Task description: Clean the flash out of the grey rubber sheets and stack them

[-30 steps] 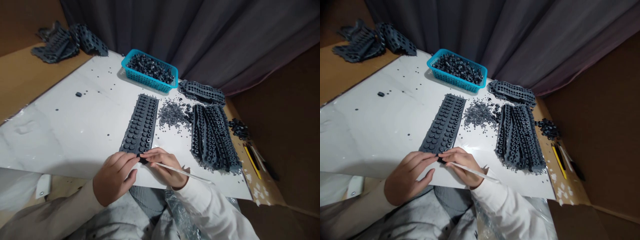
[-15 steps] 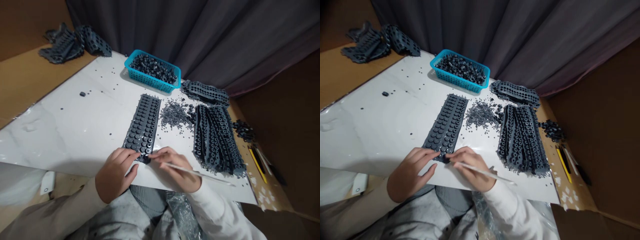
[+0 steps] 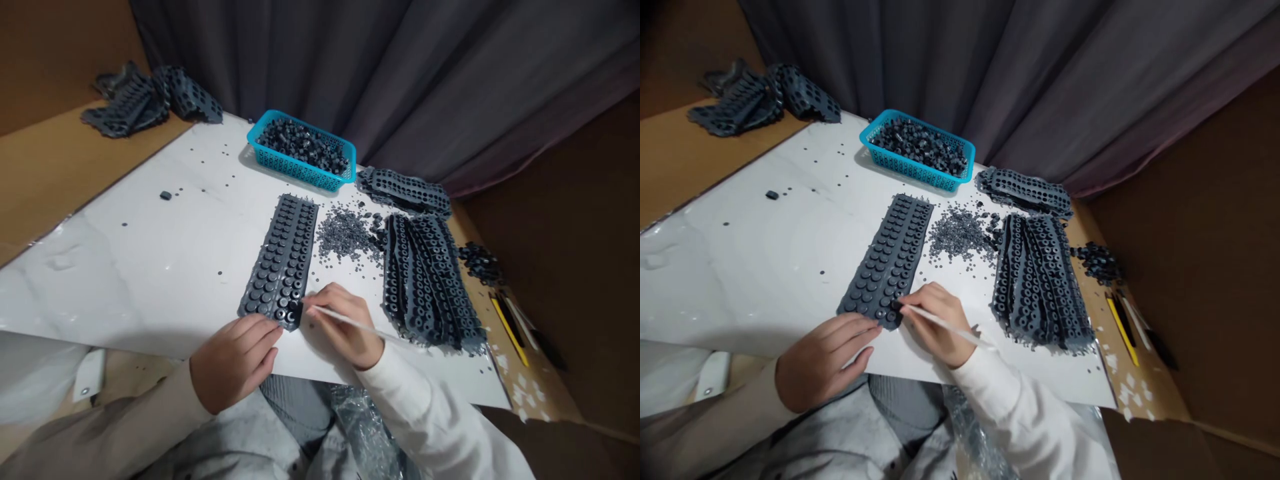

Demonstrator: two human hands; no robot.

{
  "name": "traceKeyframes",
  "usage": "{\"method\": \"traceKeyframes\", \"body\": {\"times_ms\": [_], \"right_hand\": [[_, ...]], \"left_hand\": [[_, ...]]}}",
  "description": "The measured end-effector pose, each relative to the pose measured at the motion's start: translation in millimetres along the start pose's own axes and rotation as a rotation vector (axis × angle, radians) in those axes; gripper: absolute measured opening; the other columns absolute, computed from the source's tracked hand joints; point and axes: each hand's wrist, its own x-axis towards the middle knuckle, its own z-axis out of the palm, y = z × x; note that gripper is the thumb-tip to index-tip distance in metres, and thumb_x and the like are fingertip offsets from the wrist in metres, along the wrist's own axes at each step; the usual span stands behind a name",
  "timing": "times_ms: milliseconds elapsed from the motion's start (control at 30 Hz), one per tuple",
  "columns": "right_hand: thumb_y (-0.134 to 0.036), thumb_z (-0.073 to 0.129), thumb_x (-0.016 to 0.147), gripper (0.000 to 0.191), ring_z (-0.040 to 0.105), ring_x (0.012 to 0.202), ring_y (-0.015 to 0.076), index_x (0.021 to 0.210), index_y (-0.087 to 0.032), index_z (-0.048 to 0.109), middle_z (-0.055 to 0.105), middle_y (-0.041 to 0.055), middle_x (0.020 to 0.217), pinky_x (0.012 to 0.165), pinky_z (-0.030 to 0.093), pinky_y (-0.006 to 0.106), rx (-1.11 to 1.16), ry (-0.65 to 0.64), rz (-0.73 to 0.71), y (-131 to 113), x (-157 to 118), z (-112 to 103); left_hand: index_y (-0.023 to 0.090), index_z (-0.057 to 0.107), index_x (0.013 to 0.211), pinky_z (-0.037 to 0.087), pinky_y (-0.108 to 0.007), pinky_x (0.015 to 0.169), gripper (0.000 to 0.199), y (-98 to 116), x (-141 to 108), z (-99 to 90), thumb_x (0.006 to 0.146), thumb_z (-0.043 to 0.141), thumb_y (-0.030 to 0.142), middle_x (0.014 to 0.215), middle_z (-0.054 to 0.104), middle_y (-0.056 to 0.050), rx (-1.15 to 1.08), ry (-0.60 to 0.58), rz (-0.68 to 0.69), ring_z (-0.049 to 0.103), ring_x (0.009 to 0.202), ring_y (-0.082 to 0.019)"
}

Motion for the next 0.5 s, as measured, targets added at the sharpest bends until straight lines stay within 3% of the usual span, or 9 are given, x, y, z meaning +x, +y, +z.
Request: {"method": "traceKeyframes", "body": {"times_ms": [133,367,500], "right_hand": [[-0.014,0.056,0.086,0.009,0.060,0.073,0.0159,0.093,-0.015,0.062,0.068,0.0076,0.079,0.066,0.050,0.030,0.023,-0.053,-0.138,0.9,-5.3,17.2],[-0.016,0.055,0.088,0.009,0.060,0.076,0.0157,0.095,-0.014,0.061,0.067,0.0078,0.080,0.067,0.053,0.030,-0.120,-0.126,-0.236,4.4,-5.2,15.4],[-0.017,0.058,0.087,0.007,0.058,0.104,0.0223,0.092,-0.014,0.061,0.068,0.0127,0.104,0.083,0.054,0.037,-0.304,-0.120,-0.336,4.2,-2.5,14.5]], "left_hand": [[0.009,0.061,0.100,0.050,-0.037,0.082,0.022,0.4,-1.1,0.3,0.088,0.043,0.011,0.095,0.067,-0.009,-0.005,-0.004,-0.001,0.059,0.091,-0.022],[0.010,0.061,0.101,0.050,-0.038,0.082,0.022,-0.7,-1.0,1.8,0.087,0.044,0.011,0.095,0.066,-0.009,-0.041,0.007,0.000,0.059,0.091,-0.023],[0.010,0.061,0.102,0.050,-0.038,0.082,0.022,-0.7,-1.9,1.6,0.087,0.045,0.012,0.096,0.066,-0.009,-0.046,0.011,-0.002,0.058,0.091,-0.023]]}}
